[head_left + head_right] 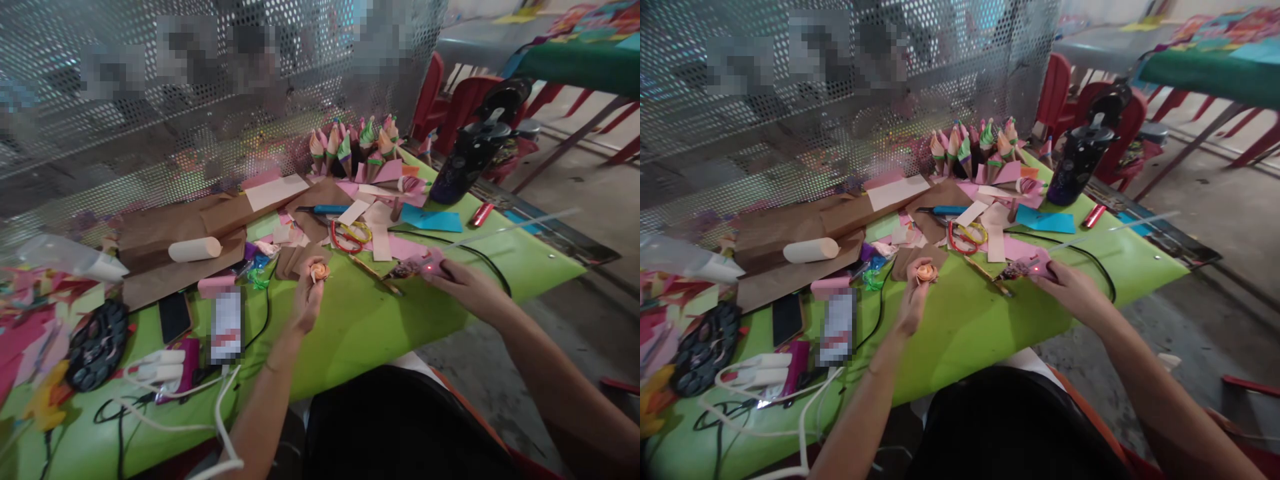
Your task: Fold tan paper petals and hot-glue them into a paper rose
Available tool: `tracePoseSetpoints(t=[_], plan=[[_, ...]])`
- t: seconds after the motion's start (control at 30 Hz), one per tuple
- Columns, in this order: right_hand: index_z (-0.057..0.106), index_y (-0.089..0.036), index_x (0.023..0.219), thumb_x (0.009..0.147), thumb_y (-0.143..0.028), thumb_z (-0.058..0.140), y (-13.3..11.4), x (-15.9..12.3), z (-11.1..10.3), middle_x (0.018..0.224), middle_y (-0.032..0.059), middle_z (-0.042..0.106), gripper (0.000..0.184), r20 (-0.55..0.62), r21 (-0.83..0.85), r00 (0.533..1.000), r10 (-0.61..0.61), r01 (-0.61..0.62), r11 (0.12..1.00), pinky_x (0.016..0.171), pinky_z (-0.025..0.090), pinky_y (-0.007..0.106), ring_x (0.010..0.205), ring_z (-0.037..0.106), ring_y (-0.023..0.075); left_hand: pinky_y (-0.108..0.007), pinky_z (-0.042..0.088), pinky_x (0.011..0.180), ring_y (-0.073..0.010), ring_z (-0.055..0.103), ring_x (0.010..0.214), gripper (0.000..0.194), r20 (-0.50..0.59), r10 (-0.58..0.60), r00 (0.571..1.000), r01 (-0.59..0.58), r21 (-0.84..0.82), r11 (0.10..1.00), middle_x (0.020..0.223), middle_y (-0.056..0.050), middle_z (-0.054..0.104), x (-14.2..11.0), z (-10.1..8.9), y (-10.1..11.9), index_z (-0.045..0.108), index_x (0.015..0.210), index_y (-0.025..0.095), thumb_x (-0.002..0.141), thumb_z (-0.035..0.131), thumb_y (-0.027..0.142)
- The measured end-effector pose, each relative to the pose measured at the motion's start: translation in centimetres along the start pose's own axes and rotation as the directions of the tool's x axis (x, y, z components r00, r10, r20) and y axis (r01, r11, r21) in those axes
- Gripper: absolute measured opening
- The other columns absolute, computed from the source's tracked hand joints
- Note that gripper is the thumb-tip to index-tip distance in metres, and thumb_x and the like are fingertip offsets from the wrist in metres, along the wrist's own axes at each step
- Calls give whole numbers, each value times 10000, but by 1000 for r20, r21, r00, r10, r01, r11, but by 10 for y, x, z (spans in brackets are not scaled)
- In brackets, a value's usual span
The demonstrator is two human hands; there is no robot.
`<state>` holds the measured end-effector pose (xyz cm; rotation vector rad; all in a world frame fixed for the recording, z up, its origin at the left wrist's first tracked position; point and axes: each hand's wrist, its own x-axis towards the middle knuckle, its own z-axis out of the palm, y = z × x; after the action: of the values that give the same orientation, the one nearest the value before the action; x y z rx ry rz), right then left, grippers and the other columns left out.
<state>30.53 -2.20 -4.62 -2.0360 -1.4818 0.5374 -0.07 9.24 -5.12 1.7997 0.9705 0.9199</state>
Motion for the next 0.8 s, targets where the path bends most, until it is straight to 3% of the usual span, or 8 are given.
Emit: tracePoseSetpoints(t=[0.13, 0.27, 0.57, 0.8], plan=[[603, -233, 779, 882, -669, 423, -5, -6, -6, 792, 78, 638, 483, -41, -258, 997, -72, 59, 964, 557, 355, 324, 685, 577, 239, -399, 493, 954, -218, 597, 1040, 355, 5, 16, 1000, -16, -13, 1000, 1184, -67, 601, 1, -1, 0, 493, 1247, 245, 898, 433, 272], [649, -234, 857, 922, -635, 387, -18, -8, -10, 893, 95, 659, 484, -157, -405, 980, -122, 49, 913, 577, 368, 329, 781, 617, 265, -372, 470, 978, -208, 579, 1081, 391, -8, 4, 1000, -5, -46, 999, 1225, -71, 582, 0, -2, -1, 485, 1276, 245, 887, 453, 234], [657, -236, 862, 941, -508, 474, -48, -4, -2, 867, 63, 669, 337, -180, -263, 948, -263, 211, 941, 574, 407, 323, 684, 627, 208, -348, 464, 968, -193, 569, 1060, 414, -23, 14, 1000, -15, -71, 997, 1210, -57, 578, 1, -1, -7, 498, 1281, 246, 868, 474, 223], [651, -225, 841, 949, -437, 506, -50, -2, 3, 829, 53, 657, 279, -248, -193, 905, -345, 303, 933, 575, 434, 314, 641, 623, 182, -355, 447, 969, -201, 557, 1057, 408, -26, -10, 1000, 6, -142, 990, 1196, -61, 572, 3, -1, -11, 500, 1270, 239, 862, 489, 243]])
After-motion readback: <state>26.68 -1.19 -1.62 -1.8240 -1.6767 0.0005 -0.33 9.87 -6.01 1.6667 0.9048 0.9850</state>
